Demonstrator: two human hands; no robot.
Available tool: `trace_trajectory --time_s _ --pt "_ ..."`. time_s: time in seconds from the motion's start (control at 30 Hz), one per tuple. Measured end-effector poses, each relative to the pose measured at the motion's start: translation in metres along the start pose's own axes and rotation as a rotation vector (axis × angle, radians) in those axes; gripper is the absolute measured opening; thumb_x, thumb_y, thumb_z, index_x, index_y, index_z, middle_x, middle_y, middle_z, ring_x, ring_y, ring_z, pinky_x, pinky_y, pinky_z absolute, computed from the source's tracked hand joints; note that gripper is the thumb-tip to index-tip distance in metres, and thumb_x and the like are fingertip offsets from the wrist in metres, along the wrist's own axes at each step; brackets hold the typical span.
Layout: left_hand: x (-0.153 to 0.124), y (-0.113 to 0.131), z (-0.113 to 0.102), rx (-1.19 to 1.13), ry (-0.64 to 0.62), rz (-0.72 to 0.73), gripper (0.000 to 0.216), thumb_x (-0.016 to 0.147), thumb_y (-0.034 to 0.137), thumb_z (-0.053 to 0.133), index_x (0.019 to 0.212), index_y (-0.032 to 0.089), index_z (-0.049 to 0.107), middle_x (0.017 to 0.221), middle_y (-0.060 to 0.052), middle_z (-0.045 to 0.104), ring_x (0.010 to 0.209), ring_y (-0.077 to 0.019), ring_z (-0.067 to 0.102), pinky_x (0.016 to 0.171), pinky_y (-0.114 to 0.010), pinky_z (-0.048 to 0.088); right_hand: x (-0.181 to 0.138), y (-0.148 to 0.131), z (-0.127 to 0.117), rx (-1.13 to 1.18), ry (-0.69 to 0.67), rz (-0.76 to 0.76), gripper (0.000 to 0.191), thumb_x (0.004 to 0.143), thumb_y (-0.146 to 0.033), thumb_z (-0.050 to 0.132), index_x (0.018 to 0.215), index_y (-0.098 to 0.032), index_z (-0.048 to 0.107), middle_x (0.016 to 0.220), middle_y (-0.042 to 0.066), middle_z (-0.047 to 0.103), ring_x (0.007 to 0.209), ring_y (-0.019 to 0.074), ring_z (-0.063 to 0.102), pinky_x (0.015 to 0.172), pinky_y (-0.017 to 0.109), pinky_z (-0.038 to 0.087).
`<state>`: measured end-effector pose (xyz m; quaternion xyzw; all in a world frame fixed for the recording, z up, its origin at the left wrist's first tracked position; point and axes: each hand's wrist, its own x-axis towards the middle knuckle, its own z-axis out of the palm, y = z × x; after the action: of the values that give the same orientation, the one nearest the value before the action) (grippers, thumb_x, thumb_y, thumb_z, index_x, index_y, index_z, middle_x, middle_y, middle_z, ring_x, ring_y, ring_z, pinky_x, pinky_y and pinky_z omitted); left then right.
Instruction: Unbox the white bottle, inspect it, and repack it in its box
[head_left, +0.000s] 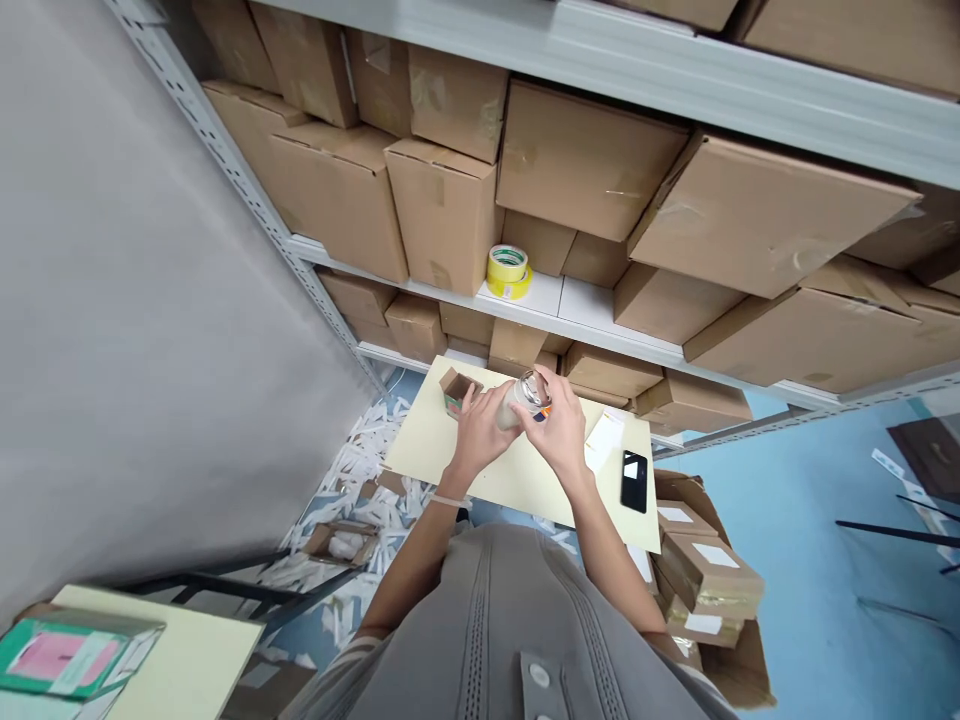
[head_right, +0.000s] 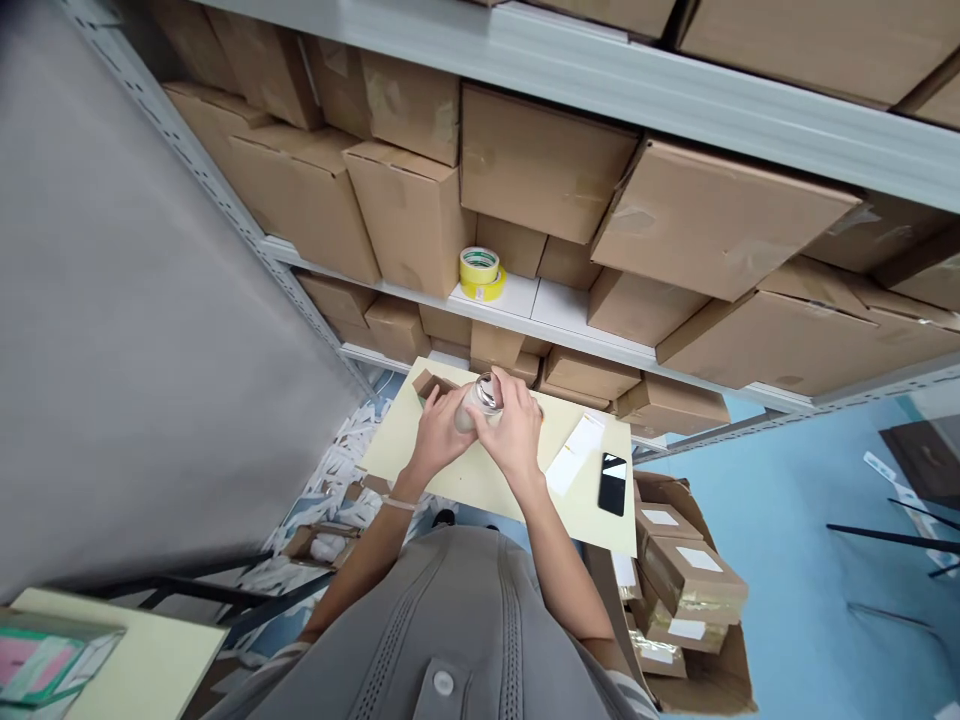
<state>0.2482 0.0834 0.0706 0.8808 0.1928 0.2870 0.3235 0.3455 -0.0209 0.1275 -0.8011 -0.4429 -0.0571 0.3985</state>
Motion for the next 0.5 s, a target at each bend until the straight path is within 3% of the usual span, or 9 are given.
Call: trace_trajectory --time_s 0.17,0.3,0.4,0.5 --pt "-0.001 -0.021 -0.01 -0.139 0.093 -0.041 0.061 0.083 0.042 0.066 0.14 0.029 0.046 0.137 -0.007 0.058 0.127 -0.0291 0.051 0.121 -0.048 0.007 0.013 -0.003 0.015 0.159 -0.025 0.012 0.057 0.077 -0.048 0.069 0.127 -0.024 0.056 0.107 0.008 0.063 0.091 0.0247 0.059 0.081 0.038 0.049" --pt "-0.001 -0.059 -0.018 -0.128 0.204 -0.182 0.075 0.079 0.046 0.07 0.144 0.027 0.038 0.146 -0.011 0.047 0.139 -0.0317 0.037 0.119 -0.052 0.011 0.037 -0.008 0.029 0.19 0.014 -0.003 0.058 0.075 -0.046 0.071 0.127 -0.024 0.056 0.106 0.007 0.062 0.084 0.0217 0.058 0.081 0.037 0.049" --pt "-0.004 -0.095 -0.014 -0.118 0.317 -0.335 0.06 0.083 0.043 0.065 0.136 0.023 0.047 0.145 -0.015 0.045 0.14 -0.0322 0.035 0.117 -0.051 0.021 0.054 -0.012 0.042 0.15 0.045 -0.038 0.057 0.077 -0.043 0.07 0.128 -0.023 0.055 0.111 0.009 0.061 0.092 0.0236 0.058 0.085 0.038 0.048" --pt "-0.003 -0.12 0.002 -0.117 0.345 -0.458 0.043 0.087 0.033 0.057 0.128 0.022 0.053 0.143 -0.016 0.044 0.139 -0.0319 0.036 0.117 -0.052 0.022 0.065 -0.012 0.059 0.133 0.034 -0.082 0.052 0.081 -0.039 0.067 0.129 -0.023 0.055 0.118 0.01 0.059 0.102 0.0257 0.058 0.089 0.039 0.047"
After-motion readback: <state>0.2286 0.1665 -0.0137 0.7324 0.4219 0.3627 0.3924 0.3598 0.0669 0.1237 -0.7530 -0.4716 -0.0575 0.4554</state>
